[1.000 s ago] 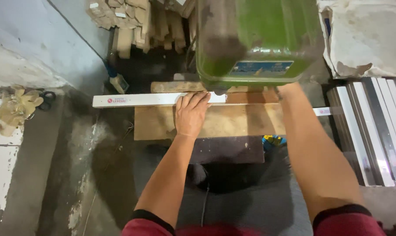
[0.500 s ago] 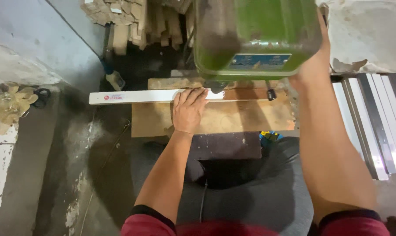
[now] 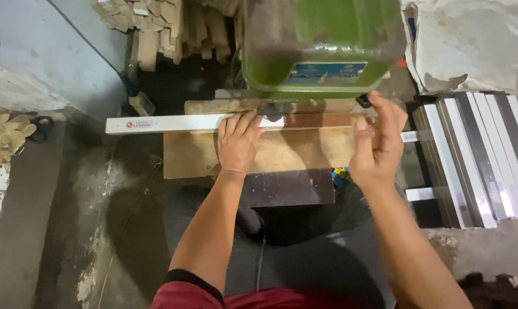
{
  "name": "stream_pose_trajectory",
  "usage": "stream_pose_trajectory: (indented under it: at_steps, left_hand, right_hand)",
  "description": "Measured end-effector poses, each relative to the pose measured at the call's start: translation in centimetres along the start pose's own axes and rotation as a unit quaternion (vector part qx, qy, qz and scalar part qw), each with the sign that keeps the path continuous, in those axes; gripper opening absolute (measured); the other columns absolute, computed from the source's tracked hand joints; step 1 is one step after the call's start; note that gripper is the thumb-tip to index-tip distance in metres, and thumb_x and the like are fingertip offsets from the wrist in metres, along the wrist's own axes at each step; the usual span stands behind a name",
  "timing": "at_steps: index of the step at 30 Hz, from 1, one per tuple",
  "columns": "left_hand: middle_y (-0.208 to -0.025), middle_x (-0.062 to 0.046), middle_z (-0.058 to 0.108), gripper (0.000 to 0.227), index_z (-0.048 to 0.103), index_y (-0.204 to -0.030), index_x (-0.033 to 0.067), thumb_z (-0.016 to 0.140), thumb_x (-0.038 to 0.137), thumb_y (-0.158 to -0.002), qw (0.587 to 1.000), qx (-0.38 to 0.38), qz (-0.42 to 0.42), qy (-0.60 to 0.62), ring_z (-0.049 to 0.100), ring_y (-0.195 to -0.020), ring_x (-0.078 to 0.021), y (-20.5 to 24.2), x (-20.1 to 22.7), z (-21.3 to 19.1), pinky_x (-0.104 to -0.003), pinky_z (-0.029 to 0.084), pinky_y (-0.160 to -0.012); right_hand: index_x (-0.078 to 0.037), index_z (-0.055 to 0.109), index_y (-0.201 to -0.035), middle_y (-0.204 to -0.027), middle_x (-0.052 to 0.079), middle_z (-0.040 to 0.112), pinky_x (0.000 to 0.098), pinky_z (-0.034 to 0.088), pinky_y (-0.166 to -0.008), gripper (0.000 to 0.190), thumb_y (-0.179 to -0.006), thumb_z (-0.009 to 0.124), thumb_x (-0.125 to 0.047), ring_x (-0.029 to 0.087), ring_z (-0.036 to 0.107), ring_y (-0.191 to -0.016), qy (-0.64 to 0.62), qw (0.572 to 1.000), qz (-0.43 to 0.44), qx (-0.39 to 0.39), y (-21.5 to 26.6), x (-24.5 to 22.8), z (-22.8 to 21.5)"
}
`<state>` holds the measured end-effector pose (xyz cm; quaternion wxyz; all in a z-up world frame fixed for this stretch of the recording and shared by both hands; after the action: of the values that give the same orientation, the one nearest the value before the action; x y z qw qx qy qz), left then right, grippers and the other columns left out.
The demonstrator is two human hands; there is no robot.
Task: Processing and stacking white rectangular strips using an industrial machine
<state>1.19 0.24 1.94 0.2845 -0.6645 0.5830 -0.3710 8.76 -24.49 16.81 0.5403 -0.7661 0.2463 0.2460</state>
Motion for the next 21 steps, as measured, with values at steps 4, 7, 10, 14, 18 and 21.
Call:
stream_pose_trajectory:
  at_steps: [4, 7, 10, 14, 18, 21]
  left_hand:
    - [-0.115, 0.001, 0.070, 0.027, 0.073, -0.116, 0.0173, 0.070, 0.038, -0.099, 1.000, 0.002, -0.002, -0.023, 0.063, -0.108, -0.0220, -0.4, 0.3, -0.6, -0.039, 0.047, -0.093]
    - [-0.112, 0.000, 0.070, 0.025, 0.075, -0.113, 0.0171, 0.073, 0.037, -0.097, 1.000, 0.012, -0.004, -0.009, 0.063, -0.107, -0.0233, -1.0, 0.4, -1.3, -0.040, 0.047, -0.090]
    - [-0.114, 0.000, 0.069, 0.026, 0.074, -0.116, 0.0185, 0.069, 0.038, -0.100, 1.000, 0.013, -0.006, -0.008, 0.063, -0.109, -0.0236, -0.4, 0.2, -0.7, -0.041, 0.046, -0.092]
    - [-0.115, 0.000, 0.069, 0.024, 0.074, -0.115, 0.0187, 0.069, 0.037, -0.100, 1.000, 0.008, -0.001, -0.005, 0.063, -0.108, -0.0245, -0.5, 0.2, -0.9, -0.041, 0.047, -0.089]
    - [-0.113, 0.001, 0.070, 0.023, 0.075, -0.114, 0.0205, 0.068, 0.038, -0.100, 1.000, -0.003, -0.005, -0.006, 0.062, -0.107, -0.0244, -0.8, 0.3, -1.3, -0.042, 0.046, -0.090]
    - [-0.111, 0.001, 0.070, 0.023, 0.075, -0.113, 0.0208, 0.070, 0.039, -0.099, 1.000, -0.005, -0.009, -0.012, 0.063, -0.108, -0.0236, -0.6, 0.1, -0.9, -0.041, 0.047, -0.089]
  right_hand:
    - [0.007, 0.054, -0.141, -0.138, 0.013, 0.051, 0.0295, 0.045, -0.098, 0.034, -0.108, 0.054, 0.001, 0.023, 0.040, -0.128, 0.002, 1.000, 0.003, -0.002, 0.1, -0.1, 0.0]
    - [0.008, 0.055, -0.140, -0.137, 0.016, 0.055, 0.0312, 0.045, -0.096, 0.034, -0.106, 0.056, 0.001, 0.026, 0.042, -0.127, 0.025, 1.000, 0.004, -0.003, 0.0, -0.3, -0.2]
    - [0.007, 0.055, -0.142, -0.141, 0.014, 0.055, 0.0306, 0.046, -0.096, 0.033, -0.109, 0.053, 0.000, 0.023, 0.041, -0.128, 0.021, 1.000, -0.001, -0.007, 0.1, -0.5, -0.2]
    - [0.005, 0.054, -0.142, -0.142, 0.013, 0.055, 0.0309, 0.046, -0.097, 0.033, -0.110, 0.053, -0.001, 0.022, 0.040, -0.128, 0.020, 1.000, 0.004, -0.006, 0.1, -0.7, -0.1]
    - [0.004, 0.053, -0.144, -0.138, 0.013, 0.052, 0.0335, 0.046, -0.097, 0.034, -0.110, 0.051, 0.000, 0.022, 0.039, -0.126, 0.029, 0.999, 0.010, -0.009, -0.1, -1.5, 0.1]
    - [0.004, 0.053, -0.143, -0.135, 0.013, 0.052, 0.0346, 0.045, -0.095, 0.032, -0.111, 0.050, 0.001, 0.024, 0.039, -0.123, 0.040, 0.999, -0.003, -0.012, -0.4, -1.8, 0.1]
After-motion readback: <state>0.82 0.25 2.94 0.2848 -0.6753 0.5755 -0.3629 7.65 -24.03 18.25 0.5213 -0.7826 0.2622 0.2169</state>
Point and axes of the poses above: each hand's wrist, its own y-axis away from the middle knuckle, its own z-axis out of the palm, x = y × z, the point moved 2 cm from there along -y, towards the middle knuckle
